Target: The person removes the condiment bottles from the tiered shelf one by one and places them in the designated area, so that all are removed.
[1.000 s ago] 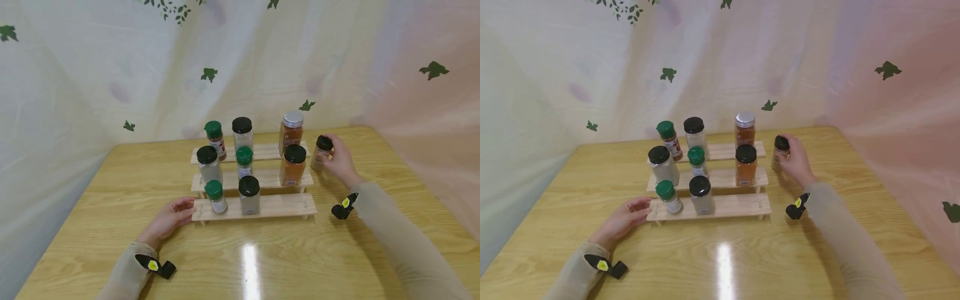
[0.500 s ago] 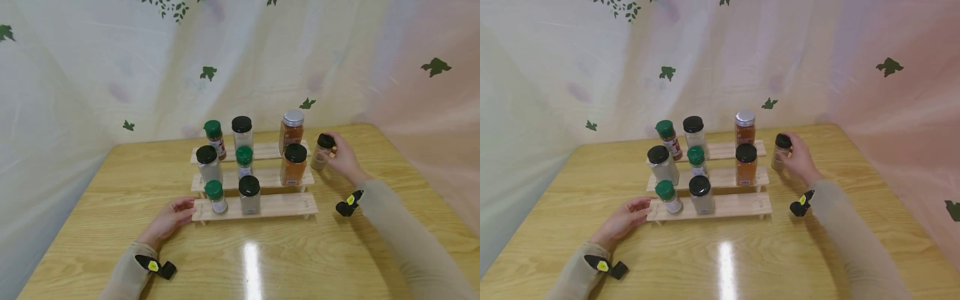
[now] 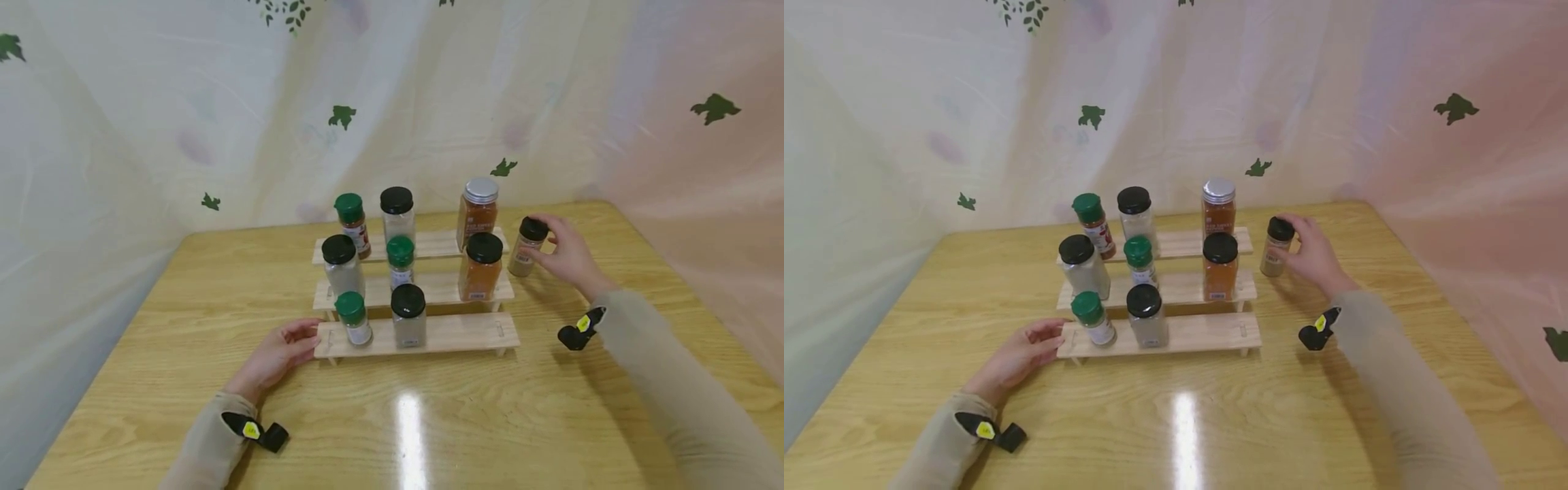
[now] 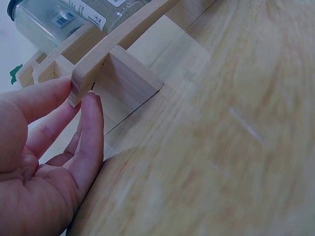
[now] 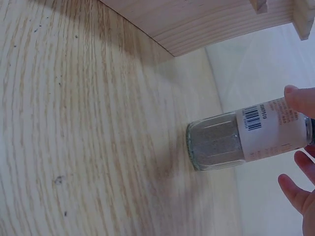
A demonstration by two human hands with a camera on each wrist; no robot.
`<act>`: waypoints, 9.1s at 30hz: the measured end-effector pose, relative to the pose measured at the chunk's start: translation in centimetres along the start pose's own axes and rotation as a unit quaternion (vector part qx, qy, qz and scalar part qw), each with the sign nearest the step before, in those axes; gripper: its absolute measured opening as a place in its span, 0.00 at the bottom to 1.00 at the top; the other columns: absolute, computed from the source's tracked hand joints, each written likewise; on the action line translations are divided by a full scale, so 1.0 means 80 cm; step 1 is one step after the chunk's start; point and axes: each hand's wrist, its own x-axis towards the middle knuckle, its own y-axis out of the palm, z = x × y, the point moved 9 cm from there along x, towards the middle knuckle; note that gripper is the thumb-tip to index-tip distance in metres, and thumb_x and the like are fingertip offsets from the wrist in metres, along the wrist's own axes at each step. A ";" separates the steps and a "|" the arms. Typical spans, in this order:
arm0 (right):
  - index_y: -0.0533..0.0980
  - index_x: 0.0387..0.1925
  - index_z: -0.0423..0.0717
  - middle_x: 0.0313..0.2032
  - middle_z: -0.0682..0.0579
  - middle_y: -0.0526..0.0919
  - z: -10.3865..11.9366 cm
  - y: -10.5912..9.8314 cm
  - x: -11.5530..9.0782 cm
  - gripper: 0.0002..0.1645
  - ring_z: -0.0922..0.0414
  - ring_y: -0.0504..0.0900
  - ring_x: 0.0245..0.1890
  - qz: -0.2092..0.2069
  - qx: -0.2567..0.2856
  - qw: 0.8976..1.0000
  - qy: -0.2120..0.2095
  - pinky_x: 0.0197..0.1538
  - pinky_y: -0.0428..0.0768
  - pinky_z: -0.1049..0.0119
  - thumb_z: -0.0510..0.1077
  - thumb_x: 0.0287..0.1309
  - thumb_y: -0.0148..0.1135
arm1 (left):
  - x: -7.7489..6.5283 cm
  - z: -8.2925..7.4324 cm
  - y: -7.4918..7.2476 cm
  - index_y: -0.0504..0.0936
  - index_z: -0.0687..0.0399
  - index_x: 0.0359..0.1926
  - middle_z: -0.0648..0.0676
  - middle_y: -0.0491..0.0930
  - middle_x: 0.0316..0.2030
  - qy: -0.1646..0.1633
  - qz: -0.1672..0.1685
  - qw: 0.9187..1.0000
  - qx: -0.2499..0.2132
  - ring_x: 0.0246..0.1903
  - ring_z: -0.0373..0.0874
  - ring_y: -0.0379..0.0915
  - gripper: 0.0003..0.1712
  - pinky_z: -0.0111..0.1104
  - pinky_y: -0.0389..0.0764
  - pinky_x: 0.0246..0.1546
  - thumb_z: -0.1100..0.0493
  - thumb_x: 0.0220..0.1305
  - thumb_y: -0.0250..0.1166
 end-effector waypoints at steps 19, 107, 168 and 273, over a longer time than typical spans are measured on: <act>0.62 0.63 0.34 0.58 0.34 0.64 0.050 -0.051 -0.012 0.35 0.39 0.65 0.57 -0.030 0.050 0.998 0.005 0.61 0.66 0.39 0.38 0.56 0.65 | -0.001 -0.003 0.001 0.79 0.36 0.43 0.46 0.74 0.40 0.004 0.006 1.000 -0.002 0.39 0.35 0.74 0.18 0.26 0.80 0.42 0.68 0.64 0.58; 0.72 0.56 0.45 0.58 0.45 0.68 0.253 0.114 -0.081 0.32 0.49 0.70 0.58 0.143 0.101 0.965 -0.197 0.59 0.73 0.51 0.43 0.49 0.72 | -0.003 -0.003 0.001 0.77 0.45 0.50 0.47 0.73 0.41 -0.006 0.009 1.000 0.005 0.40 0.35 0.74 0.16 0.26 0.80 0.44 0.68 0.65 0.57; 0.66 0.61 0.47 0.54 0.48 0.74 0.239 0.136 -0.093 0.37 0.52 0.73 0.56 0.105 0.144 0.969 -0.170 0.58 0.74 0.54 0.37 0.49 0.70 | -0.004 -0.002 0.002 0.78 0.44 0.49 0.47 0.72 0.41 -0.006 -0.002 1.000 0.007 0.40 0.35 0.74 0.15 0.26 0.80 0.43 0.66 0.64 0.60; 0.54 0.66 0.33 0.57 0.28 0.65 -0.044 -0.036 -0.074 0.41 0.30 0.67 0.53 -0.064 0.035 0.996 0.055 0.49 0.71 0.34 0.28 0.54 0.62 | -0.007 -0.006 0.006 0.75 0.56 0.54 0.47 0.74 0.40 0.010 0.002 1.000 0.002 0.40 0.35 0.75 0.17 0.26 0.80 0.44 0.69 0.65 0.56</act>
